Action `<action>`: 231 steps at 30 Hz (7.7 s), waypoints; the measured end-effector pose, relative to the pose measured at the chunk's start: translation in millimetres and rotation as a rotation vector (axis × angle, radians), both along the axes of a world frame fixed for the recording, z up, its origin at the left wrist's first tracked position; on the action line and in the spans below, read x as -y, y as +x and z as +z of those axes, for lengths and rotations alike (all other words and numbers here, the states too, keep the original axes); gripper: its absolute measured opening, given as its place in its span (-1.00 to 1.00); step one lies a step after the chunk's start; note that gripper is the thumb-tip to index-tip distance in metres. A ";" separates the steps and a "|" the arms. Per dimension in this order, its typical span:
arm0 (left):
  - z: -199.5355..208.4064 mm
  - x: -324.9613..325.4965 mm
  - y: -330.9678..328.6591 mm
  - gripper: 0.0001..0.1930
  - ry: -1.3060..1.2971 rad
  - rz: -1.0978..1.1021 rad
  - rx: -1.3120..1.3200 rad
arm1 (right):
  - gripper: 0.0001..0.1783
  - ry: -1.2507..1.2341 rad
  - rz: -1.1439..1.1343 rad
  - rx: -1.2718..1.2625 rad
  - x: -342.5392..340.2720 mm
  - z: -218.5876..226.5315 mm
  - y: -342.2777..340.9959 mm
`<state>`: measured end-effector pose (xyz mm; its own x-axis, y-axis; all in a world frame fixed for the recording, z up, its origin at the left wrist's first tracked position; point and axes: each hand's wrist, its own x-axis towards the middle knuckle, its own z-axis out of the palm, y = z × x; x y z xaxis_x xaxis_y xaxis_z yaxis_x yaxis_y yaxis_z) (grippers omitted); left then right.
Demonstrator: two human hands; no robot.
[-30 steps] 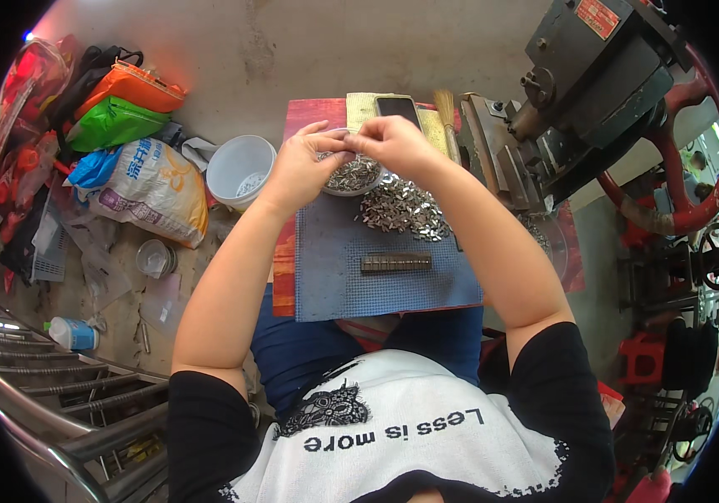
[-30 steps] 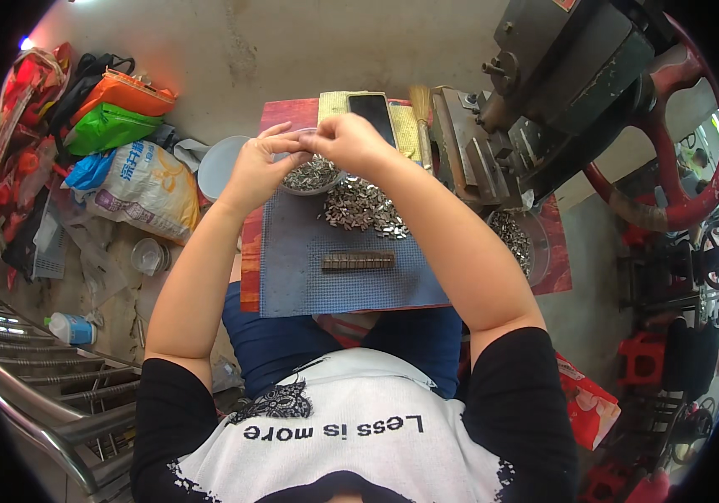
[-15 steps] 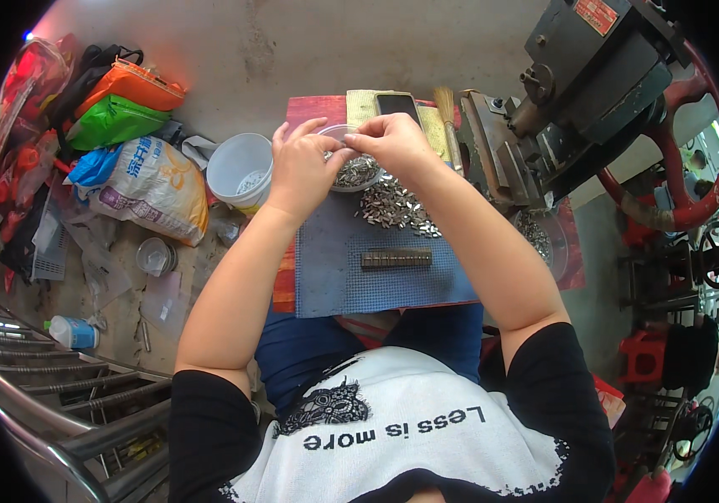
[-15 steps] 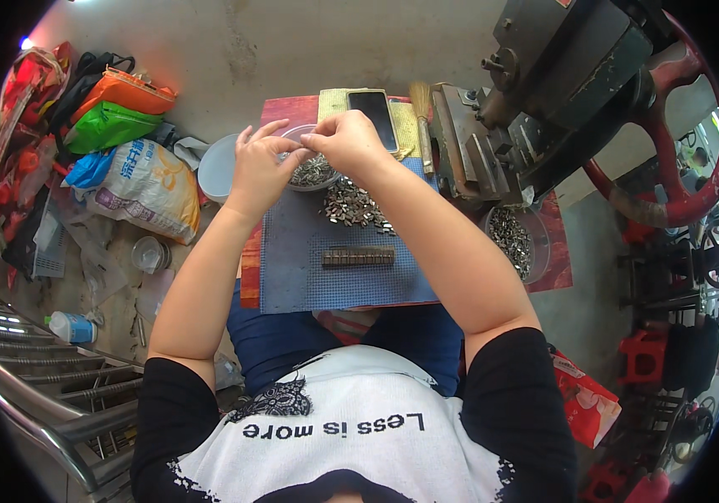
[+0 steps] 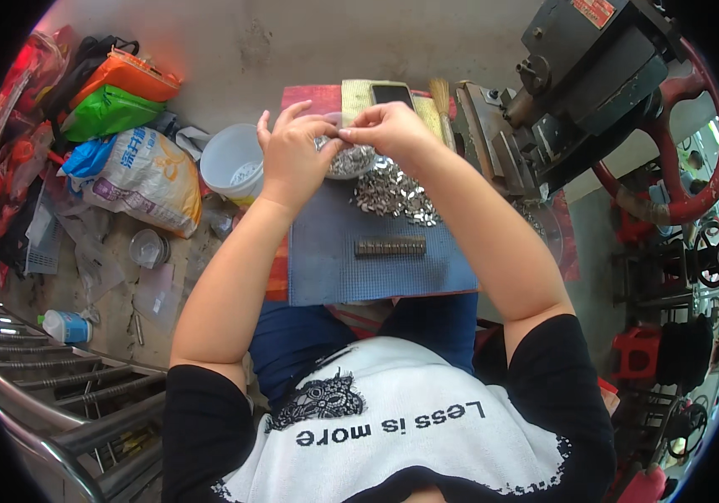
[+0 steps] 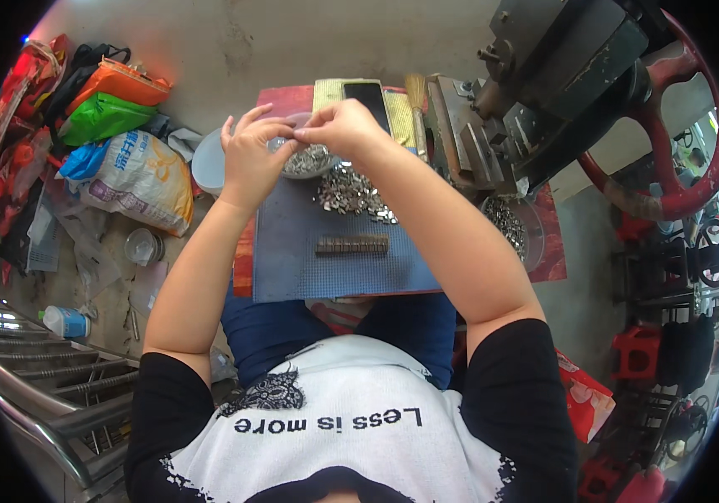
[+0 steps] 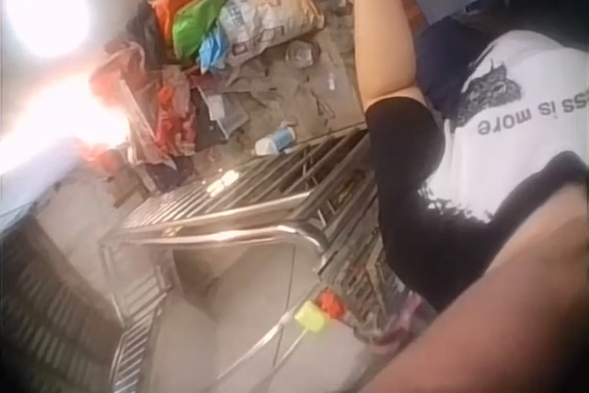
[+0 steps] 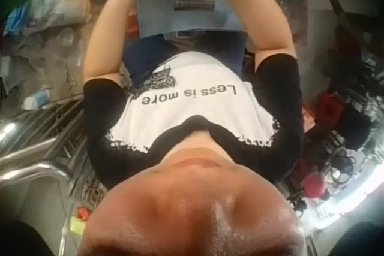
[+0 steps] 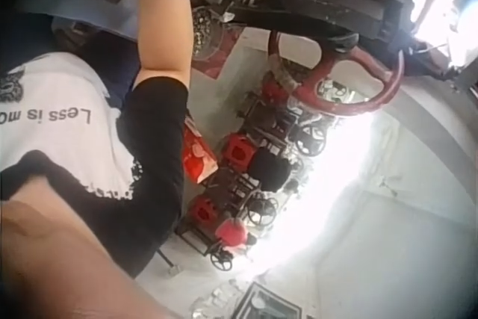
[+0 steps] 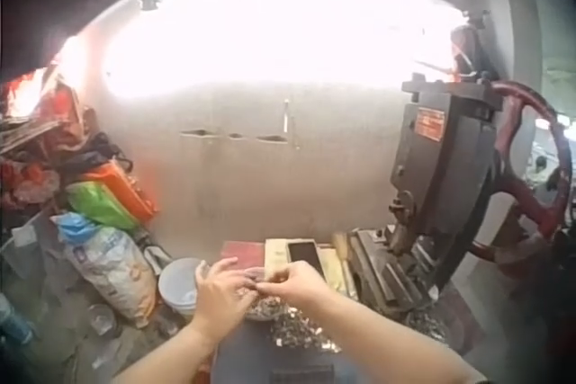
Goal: Assembling small metal hardware components into a jig and using a manual press machine.
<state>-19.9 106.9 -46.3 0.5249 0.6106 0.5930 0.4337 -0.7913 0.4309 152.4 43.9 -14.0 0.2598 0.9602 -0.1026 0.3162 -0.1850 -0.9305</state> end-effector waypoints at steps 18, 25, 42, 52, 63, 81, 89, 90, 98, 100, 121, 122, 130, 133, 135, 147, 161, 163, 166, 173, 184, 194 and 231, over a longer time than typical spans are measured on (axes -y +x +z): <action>-37.1 121.5 -53.0 -0.70 -0.365 -0.051 -0.066 | -0.74 -0.173 0.175 0.352 97.0 -21.5 -38.9; -39.2 123.1 -50.1 -0.72 -0.365 -0.014 -0.059 | -0.74 -0.190 0.202 0.379 95.7 -28.8 -39.5; -38.4 123.1 -50.4 -0.73 -0.360 -0.028 -0.058 | -0.76 -0.157 0.275 0.427 110.4 -26.6 -14.8; -40.8 122.1 -50.5 -0.74 -0.348 -0.039 -0.045 | -0.73 -0.058 0.242 0.586 115.0 -30.8 -13.9; -38.3 122.9 -49.9 -0.75 -0.338 -0.029 -0.067 | -0.73 -0.035 0.317 0.506 125.1 -31.7 7.6; -37.9 122.6 -50.6 -0.76 -0.340 -0.022 -0.072 | -0.75 -0.253 0.217 0.454 135.3 -15.8 16.4; -24.2 142.3 -31.3 -0.83 -0.134 -0.219 0.008 | -0.73 -0.256 0.262 0.399 133.9 -18.3 27.4; -26.3 144.4 -25.8 -0.85 -0.109 -0.258 -0.005 | -0.73 -0.304 0.243 0.382 132.4 -17.9 25.6; -19.4 145.8 -9.4 -0.91 0.010 -0.359 -0.237 | -0.78 -0.244 0.218 0.450 143.6 -19.3 27.3; -12.3 147.7 -7.1 -0.91 0.037 -0.373 -0.300 | -0.78 -0.240 0.212 0.439 146.6 -22.0 29.9; 12.2 13.0 -10.7 -0.93 0.250 -0.007 -0.068 | -0.84 -0.152 0.133 0.347 149.2 -10.8 21.3; 10.4 4.8 -9.3 -0.93 0.251 -0.003 -0.070 | -0.81 -0.057 0.111 0.359 141.4 -10.9 16.5; -2.2 56.1 -10.2 -0.84 -0.355 -0.215 0.017 | -0.61 0.335 -0.080 0.415 54.5 -26.1 -3.9; -1.9 59.8 -21.5 -0.85 -0.526 -0.412 -0.104 | -0.69 0.295 -0.060 0.477 72.2 -15.6 -4.0; -0.8 59.2 -18.9 -0.84 -0.600 -0.530 -0.218 | -0.72 0.298 -0.068 0.456 92.9 -15.4 9.0; 7.9 51.5 14.5 -0.84 -0.322 -0.707 -0.707 | -0.75 0.086 -0.254 0.352 168.8 -25.3 32.1; 6.9 -8.7 -4.0 -0.87 -0.219 -0.103 -0.139 | -0.67 -0.115 -0.383 0.750 160.1 -37.9 23.4; 3.3 14.9 -10.3 -0.87 -0.226 -0.080 -0.060 | -0.66 -0.111 -0.382 0.723 165.0 -36.2 25.8; -6.4 52.4 -16.8 -0.90 -0.354 -0.174 0.028 | -0.65 -0.036 -0.364 0.742 171.0 -44.8 29.1; -21.6 65.0 -14.9 -0.88 -0.202 -0.220 -0.186 | -0.61 -0.069 -0.401 0.622 170.7 -45.9 30.7; -22.4 70.1 -5.7 -0.91 -0.011 -0.201 -0.362 | -0.60 -0.063 -0.399 0.614 171.6 -45.2 31.5; -12.7 63.9 -0.5 -0.92 0.306 -0.311 -0.529 | -0.60 -0.041 -0.405 0.611 172.1 -44.9 31.2; -9.0 54.6 -5.5 -0.83 -0.200 -0.285 -0.365 | -0.57 -0.051 -0.391 0.558 172.0 -47.1 36.7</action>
<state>-25.4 52.2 -55.4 0.8389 0.4955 0.2253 0.3630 -0.8176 0.4469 189.1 -128.1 -61.1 0.6138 0.7824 0.1050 0.6470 -0.4224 -0.6348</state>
